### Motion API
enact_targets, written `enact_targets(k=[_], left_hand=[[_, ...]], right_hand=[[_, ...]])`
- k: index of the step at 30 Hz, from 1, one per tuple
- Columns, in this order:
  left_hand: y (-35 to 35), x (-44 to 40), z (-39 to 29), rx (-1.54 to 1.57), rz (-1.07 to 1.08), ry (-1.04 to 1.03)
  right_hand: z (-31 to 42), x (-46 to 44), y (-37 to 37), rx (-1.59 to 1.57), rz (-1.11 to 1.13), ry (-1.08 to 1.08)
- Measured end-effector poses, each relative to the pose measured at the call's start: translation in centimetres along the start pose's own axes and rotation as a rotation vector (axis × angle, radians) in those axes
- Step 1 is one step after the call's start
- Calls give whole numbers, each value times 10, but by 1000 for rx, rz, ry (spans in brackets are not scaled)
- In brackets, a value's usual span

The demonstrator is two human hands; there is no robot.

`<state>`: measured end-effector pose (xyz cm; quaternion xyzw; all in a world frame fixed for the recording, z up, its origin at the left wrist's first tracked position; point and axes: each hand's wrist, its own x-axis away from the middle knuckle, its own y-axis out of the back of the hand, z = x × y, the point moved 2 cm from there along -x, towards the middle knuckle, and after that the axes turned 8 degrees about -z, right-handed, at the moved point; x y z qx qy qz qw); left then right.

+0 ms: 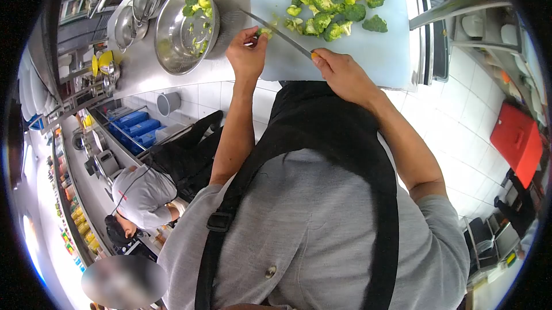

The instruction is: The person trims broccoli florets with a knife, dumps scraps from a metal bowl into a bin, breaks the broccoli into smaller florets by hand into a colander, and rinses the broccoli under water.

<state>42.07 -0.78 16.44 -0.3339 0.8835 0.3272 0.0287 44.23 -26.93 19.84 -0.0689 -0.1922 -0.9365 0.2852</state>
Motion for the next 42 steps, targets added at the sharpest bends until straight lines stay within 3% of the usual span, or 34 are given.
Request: enact_targets(k=[8, 11, 14, 16, 18, 22, 25, 28, 32, 34, 37, 38, 41, 42], left_hand=[[1, 5, 9, 166, 49, 35], [9, 12, 23, 351, 52, 121], [17, 15, 9, 469, 88, 135], [19, 14, -13, 533, 94, 122], [13, 1, -45, 440, 148, -18], [-22, -22, -92, 136, 279, -267], [-64, -22, -68, 64, 319, -276], [-19, -32, -86, 171, 237, -156], [59, -113, 15, -127, -231, -85], [79, -155, 67, -282, -237, 50], [65, -186, 88, -167, -167, 280], [54, -196, 106, -308, -186, 212], [42, -203, 141, 128, -164, 457], [46, -198, 139, 156, -182, 426]], right_hand=[[-7, -25, -23, 136, -3, 71], [2, -38, -16, 21, 141, -171], [-6, -27, -10, -50, 112, -197], [-11, -18, -6, 20, 63, -100], [-9, -6, -5, 37, 1, -2], [2, 4, -2, 164, 15, -19], [1, 1, -3, 157, 7, 23], [1, 0, -4, 116, 20, -29], [-11, 2, 2, 13, 6, -98], [-12, 5, 2, -8, -3, -115], [-6, 6, 4, 23, 25, -164], [-7, 6, 2, 30, 26, -169], [-1, 5, 1, 54, 21, -181], [1, 4, 2, 61, 16, -183]])
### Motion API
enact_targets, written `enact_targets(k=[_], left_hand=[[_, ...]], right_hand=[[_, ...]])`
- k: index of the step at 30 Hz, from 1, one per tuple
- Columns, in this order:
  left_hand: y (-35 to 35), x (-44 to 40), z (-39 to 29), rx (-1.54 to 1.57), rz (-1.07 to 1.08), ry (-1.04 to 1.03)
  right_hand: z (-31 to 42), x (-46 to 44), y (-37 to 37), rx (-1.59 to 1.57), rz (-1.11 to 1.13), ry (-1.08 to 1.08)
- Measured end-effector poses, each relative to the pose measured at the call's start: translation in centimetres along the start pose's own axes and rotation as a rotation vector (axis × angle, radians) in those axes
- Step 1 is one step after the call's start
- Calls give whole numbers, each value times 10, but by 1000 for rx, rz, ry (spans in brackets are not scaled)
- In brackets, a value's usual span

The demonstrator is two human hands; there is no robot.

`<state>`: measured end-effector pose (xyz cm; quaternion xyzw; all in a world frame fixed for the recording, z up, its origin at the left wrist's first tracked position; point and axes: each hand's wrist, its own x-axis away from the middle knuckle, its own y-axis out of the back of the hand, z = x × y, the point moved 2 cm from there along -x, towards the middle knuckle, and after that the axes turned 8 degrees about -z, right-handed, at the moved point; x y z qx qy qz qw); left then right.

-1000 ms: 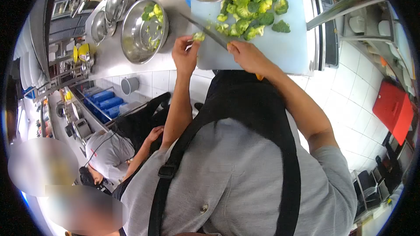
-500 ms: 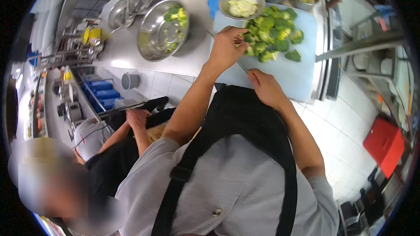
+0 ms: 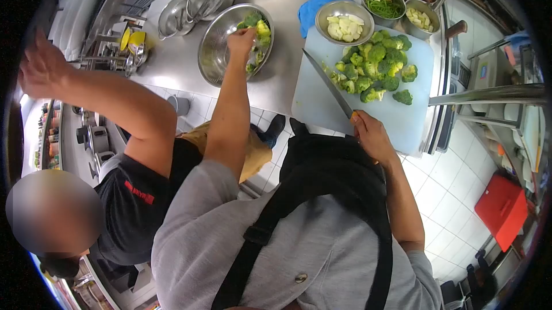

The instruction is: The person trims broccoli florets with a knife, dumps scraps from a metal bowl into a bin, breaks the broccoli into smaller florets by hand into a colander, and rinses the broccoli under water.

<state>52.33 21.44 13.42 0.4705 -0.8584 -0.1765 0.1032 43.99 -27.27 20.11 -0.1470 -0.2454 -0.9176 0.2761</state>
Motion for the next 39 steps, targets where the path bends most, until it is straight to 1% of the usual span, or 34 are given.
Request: enact_targets(k=[2, 4, 6, 9, 10, 13, 16, 19, 20, 21, 23, 24, 25, 27, 28, 31, 34, 35, 36, 39], left_hand=[[13, 13, -3, 57, -12, -68], [1, -5, 24, 15, -20, -60], [-5, 3, 11, -171, 4, -92], [-4, 2, -5, -186, 9, -115], [2, 6, -8, -321, -1, -144], [17, 22, -10, 151, 96, -51], [41, 75, -48, 750, 241, 167], [62, 132, -70, 895, 409, 148], [68, 151, -71, 863, 433, 149], [69, 162, -63, 875, 461, 198], [64, 186, -44, 905, 523, 312], [61, 202, -43, 999, 561, 374], [56, 214, -38, 998, 572, 423], [44, 233, -35, 1005, 594, 503], [40, 244, -35, 924, 529, 450], [26, 255, -20, 641, 425, 326], [7, 252, -3, 172, 361, -37], [2, 254, -8, 4, 343, -156], [-3, 257, -12, 74, 330, -112], [-10, 254, -22, 124, 291, -92]], right_hand=[[-3, -2, -1, -21, 7, 19], [-10, -1, -4, -40, 12, 32], [-13, -4, -4, -39, 6, 53], [-9, -5, 0, -10, -4, 57], [-9, -6, 2, -10, -6, 61], [-9, -5, 0, -23, 3, 67], [-13, -7, 1, -27, 13, 79], [-18, -5, 3, -17, 22, 83], [-17, -4, 3, -9, 19, 84], [-18, -6, 3, 0, 15, 81], [-24, -10, 2, 2, 2, 163], [-17, -8, 5, -7, 20, 108], [-10, -5, 7, -16, 37, 58], [-13, -10, 6, -20, 59, 52], [-14, -9, 6, -22, 69, 52], [-8, -7, 7, -30, 54, 21], [-13, -7, 3, -13, 27, 86], [-14, -7, 2, -9, 29, 86], [-15, -7, 1, -9, 29, 87], [-14, -4, 0, -23, 21, 79]])
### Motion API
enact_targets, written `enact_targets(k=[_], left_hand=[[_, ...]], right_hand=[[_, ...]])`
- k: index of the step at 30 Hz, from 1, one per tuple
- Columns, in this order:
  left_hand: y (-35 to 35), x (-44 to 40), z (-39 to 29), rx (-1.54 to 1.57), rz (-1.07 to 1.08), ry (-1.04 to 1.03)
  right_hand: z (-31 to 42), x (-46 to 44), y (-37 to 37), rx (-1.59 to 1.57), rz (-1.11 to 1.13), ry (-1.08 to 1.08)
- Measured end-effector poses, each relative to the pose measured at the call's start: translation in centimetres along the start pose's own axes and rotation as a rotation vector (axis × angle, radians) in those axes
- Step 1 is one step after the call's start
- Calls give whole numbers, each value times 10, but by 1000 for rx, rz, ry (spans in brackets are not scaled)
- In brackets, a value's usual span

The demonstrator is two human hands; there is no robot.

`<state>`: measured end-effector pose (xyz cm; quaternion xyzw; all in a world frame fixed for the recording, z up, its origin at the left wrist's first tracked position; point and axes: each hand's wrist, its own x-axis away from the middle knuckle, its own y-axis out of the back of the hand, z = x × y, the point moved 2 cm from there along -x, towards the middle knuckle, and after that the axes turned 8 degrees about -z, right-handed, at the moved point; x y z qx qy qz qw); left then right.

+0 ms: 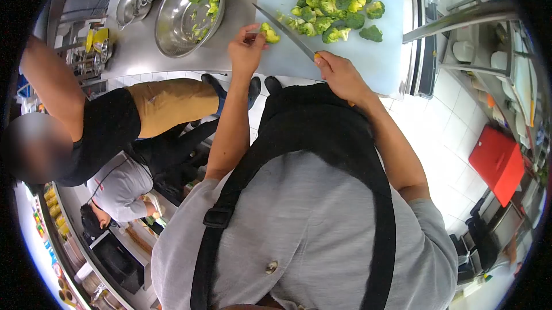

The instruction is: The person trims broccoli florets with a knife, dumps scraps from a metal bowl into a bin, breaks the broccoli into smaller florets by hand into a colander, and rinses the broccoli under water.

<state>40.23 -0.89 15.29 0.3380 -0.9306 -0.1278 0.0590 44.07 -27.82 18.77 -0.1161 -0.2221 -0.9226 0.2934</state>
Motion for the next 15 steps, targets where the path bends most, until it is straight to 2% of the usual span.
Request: enact_targets(k=[3, 9, 13, 15], left_hand=[[-5, -3, 3, 19, -2, -16], [-8, 1, 2, -341, -85, -278], [-5, -5, 25, -156, -89, -99], [-4, -2, 13, -115, -69, -21]], right_hand=[[0, 3, -2, 5, 6, 12], [-1, 8, -3, -13, 14, 73], [0, 13, -2, -61, 10, 102], [-3, 13, -5, -70, 6, 99]])
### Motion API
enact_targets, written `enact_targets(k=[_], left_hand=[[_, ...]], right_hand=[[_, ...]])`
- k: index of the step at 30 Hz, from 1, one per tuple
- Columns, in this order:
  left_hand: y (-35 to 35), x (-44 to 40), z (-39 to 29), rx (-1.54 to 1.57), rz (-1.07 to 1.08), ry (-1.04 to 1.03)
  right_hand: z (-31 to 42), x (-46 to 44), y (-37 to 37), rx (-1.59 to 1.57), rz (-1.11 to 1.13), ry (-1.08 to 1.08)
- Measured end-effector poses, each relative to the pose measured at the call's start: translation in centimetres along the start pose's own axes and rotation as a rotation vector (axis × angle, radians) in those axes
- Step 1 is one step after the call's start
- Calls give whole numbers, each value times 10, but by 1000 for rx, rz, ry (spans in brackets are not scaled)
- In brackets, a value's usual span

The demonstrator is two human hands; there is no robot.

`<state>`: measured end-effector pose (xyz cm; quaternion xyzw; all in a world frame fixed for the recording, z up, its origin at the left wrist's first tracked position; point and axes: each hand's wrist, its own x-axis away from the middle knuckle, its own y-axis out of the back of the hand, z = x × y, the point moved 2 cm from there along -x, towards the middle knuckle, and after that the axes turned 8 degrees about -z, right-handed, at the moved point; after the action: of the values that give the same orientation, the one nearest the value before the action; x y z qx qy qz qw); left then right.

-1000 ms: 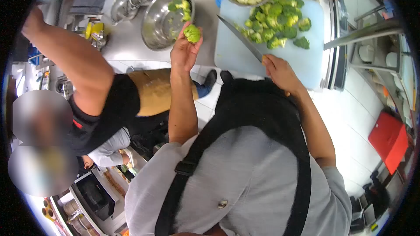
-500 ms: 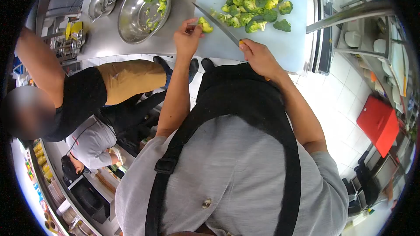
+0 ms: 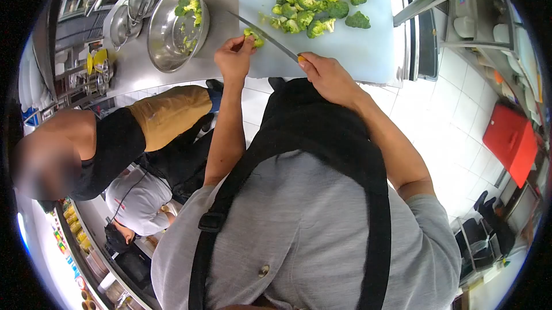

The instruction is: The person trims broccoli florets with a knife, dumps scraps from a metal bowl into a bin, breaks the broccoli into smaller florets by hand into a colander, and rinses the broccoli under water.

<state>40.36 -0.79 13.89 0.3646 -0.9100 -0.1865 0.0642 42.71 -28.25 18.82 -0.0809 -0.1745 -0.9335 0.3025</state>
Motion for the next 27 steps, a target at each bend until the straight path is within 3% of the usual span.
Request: enact_targets(k=[10, 19, 22, 27], left_hand=[[-7, 1, -9, 95, -24, 21], [-6, 6, -23, 43, -28, 63], [-5, 7, -20, 70, -13, 54], [7, 24, -23, 269, -8, -21]], right_hand=[[12, 2, -1, 111, 1, -3], [8, -11, -16, 207, -72, 142], [6, -36, -13, 133, 21, -18], [0, -36, -2, 122, 0, -34]])
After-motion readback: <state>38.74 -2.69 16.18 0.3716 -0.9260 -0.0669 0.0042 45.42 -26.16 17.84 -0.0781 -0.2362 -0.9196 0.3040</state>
